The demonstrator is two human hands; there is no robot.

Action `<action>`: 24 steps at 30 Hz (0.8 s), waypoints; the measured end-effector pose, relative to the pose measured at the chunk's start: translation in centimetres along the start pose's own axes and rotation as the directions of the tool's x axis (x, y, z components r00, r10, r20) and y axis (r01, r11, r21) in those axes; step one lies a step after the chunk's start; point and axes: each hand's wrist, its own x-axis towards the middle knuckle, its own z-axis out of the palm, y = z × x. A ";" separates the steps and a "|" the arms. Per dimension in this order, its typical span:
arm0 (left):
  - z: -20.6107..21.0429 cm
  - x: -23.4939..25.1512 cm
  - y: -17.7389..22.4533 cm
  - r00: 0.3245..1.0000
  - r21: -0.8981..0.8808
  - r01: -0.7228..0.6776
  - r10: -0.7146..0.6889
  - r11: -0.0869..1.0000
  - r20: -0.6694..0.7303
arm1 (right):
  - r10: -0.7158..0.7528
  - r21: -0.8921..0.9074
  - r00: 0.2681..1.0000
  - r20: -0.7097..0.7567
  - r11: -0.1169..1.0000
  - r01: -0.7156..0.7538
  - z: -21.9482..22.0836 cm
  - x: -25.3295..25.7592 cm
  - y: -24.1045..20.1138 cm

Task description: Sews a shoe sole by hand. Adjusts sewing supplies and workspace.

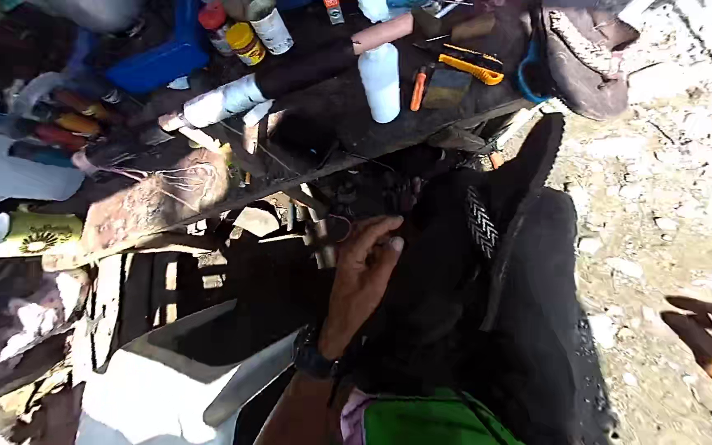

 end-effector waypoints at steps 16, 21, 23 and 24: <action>5.9 3.4 3.2 0.960 0.102 0.004 -0.033 0.995 0.279 | -0.385 0.478 0.879 -0.282 0.738 0.477 11.5 6.5 -16.8; 3.5 3.7 3.6 0.932 0.107 -0.051 0.009 0.993 0.362 | -0.417 0.524 0.848 -0.328 0.666 0.531 11.6 6.0 -16.2; 2.8 4.0 3.7 0.929 0.206 -0.071 -0.010 0.976 0.371 | -0.431 0.529 0.842 -0.323 0.655 0.539 11.6 5.9 -16.1; 2.6 4.2 3.6 0.926 0.252 -0.083 -0.020 0.964 0.378 | -0.436 0.532 0.842 -0.318 0.653 0.539 11.6 5.9 -16.0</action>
